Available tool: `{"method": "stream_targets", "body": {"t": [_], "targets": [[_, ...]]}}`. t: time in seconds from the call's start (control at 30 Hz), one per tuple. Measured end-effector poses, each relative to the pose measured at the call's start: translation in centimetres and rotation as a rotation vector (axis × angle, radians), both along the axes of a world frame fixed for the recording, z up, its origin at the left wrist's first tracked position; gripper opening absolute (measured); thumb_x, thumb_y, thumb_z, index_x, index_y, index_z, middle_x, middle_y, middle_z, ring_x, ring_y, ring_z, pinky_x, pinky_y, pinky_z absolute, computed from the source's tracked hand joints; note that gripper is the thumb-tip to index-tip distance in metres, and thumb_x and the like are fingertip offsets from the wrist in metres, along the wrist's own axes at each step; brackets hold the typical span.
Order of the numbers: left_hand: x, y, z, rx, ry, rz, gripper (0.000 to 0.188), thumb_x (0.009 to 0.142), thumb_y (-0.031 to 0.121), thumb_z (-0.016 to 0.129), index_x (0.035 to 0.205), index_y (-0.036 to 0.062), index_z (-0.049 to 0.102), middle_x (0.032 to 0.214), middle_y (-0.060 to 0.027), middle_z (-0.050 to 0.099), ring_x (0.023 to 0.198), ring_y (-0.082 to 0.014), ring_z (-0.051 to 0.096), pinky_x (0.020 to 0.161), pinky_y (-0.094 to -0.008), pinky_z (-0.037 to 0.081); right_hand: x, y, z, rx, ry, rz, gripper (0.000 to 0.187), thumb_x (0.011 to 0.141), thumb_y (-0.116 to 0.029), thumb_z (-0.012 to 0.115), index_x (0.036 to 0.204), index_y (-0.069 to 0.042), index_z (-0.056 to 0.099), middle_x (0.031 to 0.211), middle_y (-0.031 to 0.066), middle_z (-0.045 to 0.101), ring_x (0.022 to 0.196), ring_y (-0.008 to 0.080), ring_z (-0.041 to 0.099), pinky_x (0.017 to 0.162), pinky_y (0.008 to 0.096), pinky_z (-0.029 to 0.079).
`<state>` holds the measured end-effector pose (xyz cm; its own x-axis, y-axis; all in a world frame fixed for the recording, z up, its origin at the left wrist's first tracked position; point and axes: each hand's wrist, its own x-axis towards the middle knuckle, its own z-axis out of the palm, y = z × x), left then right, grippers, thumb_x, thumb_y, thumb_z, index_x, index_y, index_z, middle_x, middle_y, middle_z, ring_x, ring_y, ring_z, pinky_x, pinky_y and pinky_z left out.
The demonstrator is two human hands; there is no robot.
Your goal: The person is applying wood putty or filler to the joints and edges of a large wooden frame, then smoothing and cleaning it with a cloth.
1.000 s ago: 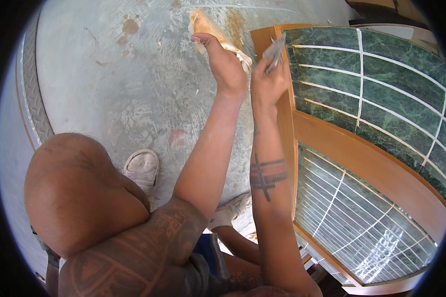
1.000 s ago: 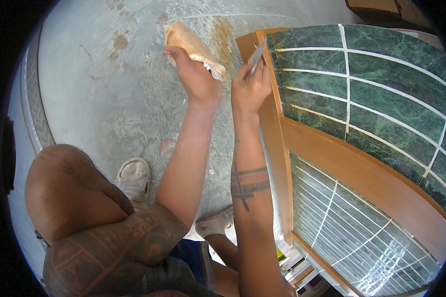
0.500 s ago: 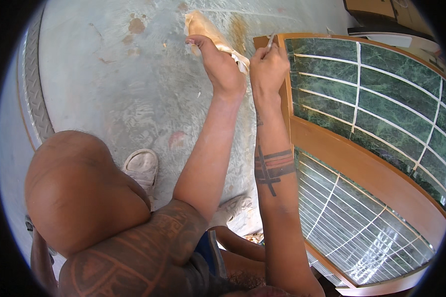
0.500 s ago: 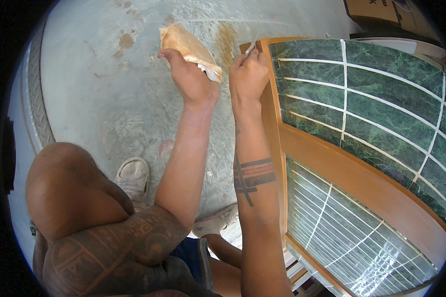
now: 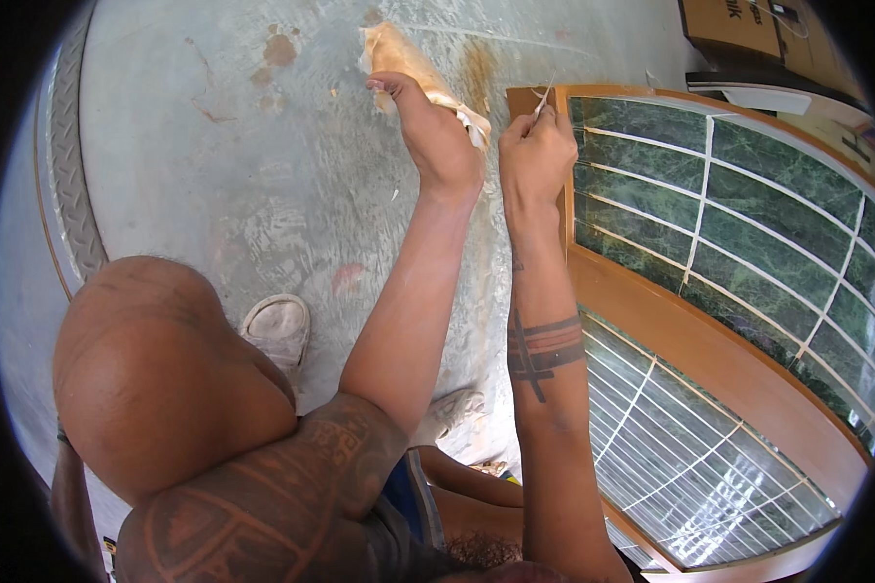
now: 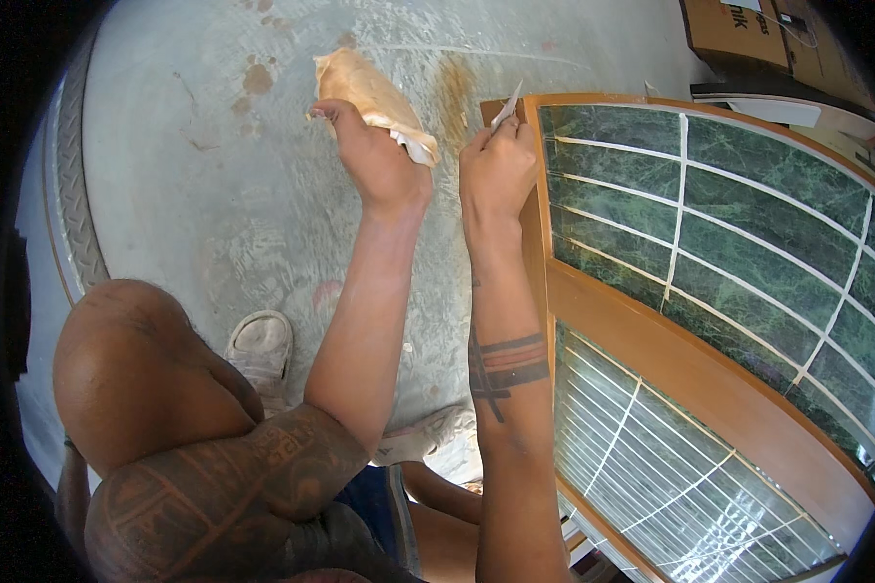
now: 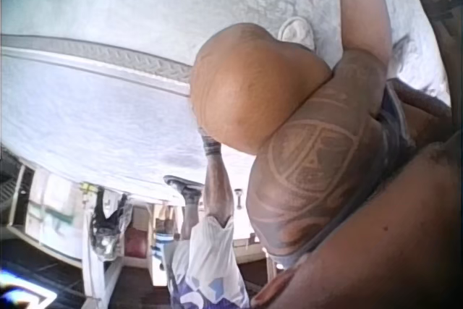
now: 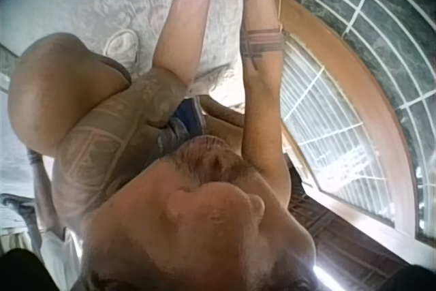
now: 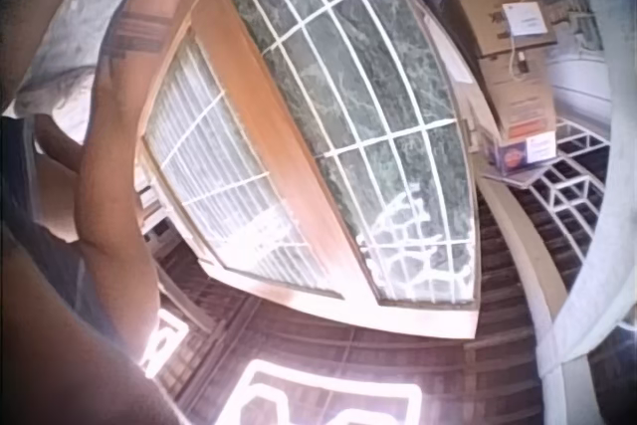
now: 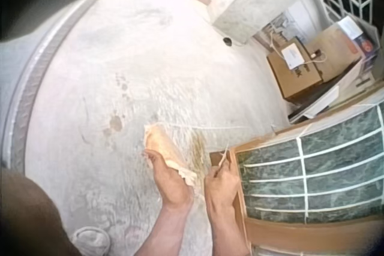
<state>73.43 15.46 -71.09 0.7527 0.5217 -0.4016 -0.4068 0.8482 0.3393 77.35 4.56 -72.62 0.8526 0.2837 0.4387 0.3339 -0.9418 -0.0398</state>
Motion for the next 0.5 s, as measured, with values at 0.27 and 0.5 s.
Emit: {"method": "stream_targets", "body": {"t": [0.27, 0.5], "targets": [[0.5, -0.7, -0.1, -0.029, 0.016, -0.037, 0.086, 0.11, 0.06, 0.013, 0.158, -0.0109, 0.01, 0.165, -0.0156, 0.019, 0.148, -0.0167, 0.021, 0.125, -0.0288, 0.015, -1.0, -0.4, -0.5, 0.022, 0.048, -0.085, 0.022, 0.086, -0.004, 0.064, 0.102, 0.011, 0.067, 0.087, 0.0252, 0.062, 0.07, 0.0442, 0.065, 0.064, 0.0507, 0.055], [1.5, -0.1, 0.2, -0.036, 0.032, 0.046, 0.069, 0.11, 0.06, 0.022, 0.156, 0.0105, 0.03, 0.155, -0.0045, 0.038, 0.141, -0.021, 0.038, 0.12, -0.0387, 0.031, 0.3, 1.1, -0.5, 0.014, -0.04, -0.084, 0.014, 0.082, -0.001, 0.061, 0.089, 0.009, 0.068, 0.077, 0.0252, 0.062, 0.07, 0.0442, 0.064, 0.063, 0.0502, 0.052]]}}
